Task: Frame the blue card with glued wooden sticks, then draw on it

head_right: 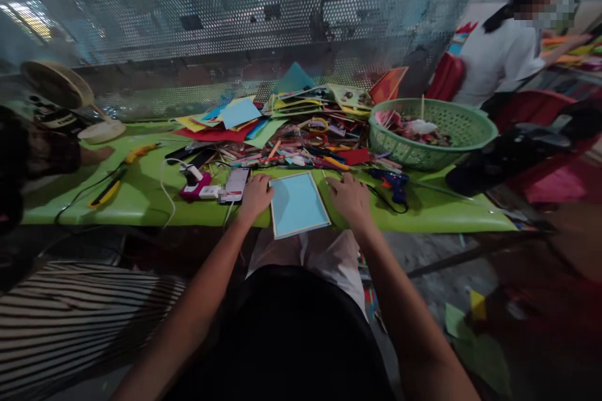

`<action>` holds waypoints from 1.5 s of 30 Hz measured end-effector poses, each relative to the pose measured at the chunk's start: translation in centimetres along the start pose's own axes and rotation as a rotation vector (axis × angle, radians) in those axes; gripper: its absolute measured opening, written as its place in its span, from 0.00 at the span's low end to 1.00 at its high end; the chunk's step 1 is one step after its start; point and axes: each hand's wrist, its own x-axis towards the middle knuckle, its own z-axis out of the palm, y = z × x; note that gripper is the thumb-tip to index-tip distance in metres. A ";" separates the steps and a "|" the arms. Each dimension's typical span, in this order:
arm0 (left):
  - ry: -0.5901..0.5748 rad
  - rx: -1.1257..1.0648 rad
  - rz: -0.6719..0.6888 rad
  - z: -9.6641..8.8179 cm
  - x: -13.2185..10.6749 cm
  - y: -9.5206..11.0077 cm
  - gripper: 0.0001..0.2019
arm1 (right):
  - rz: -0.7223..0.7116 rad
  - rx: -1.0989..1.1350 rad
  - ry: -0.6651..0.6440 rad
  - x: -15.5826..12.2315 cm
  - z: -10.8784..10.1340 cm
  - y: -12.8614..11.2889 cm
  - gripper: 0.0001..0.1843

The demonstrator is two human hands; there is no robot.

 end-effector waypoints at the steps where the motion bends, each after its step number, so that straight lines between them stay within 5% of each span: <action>1: 0.004 -0.002 -0.008 0.0 0.0 0.0 0.18 | 0.016 -0.032 -0.005 0.1 0.0 0.0 0.19; 6: -0.002 -0.002 -0.034 0.4 0.2 -0.1 0.18 | 0.047 -0.115 -0.002 -0.2 -0.1 0.5 0.26; 12: -0.028 0.027 -0.051 0.6 0.4 0.1 0.18 | -0.027 -0.096 -0.061 -0.2 0.2 0.6 0.22; 18: -0.026 0.044 -0.058 0.6 0.4 0.1 0.20 | 0.037 -0.072 0.031 -0.5 0.4 0.7 0.23; 33: 0.039 0.081 -0.061 0.2 -0.1 0.1 0.22 | -0.031 0.301 0.195 -1.2 0.9 1.8 0.18; 40: 0.064 0.088 -0.119 0.1 -0.2 0.1 0.24 | -0.069 0.510 0.200 -6.0 0.3 2.4 0.17; 45: 0.064 0.077 -0.138 -0.1 -0.4 0.2 0.23 | -0.117 0.441 0.168 -9.3 0.7 1.2 0.11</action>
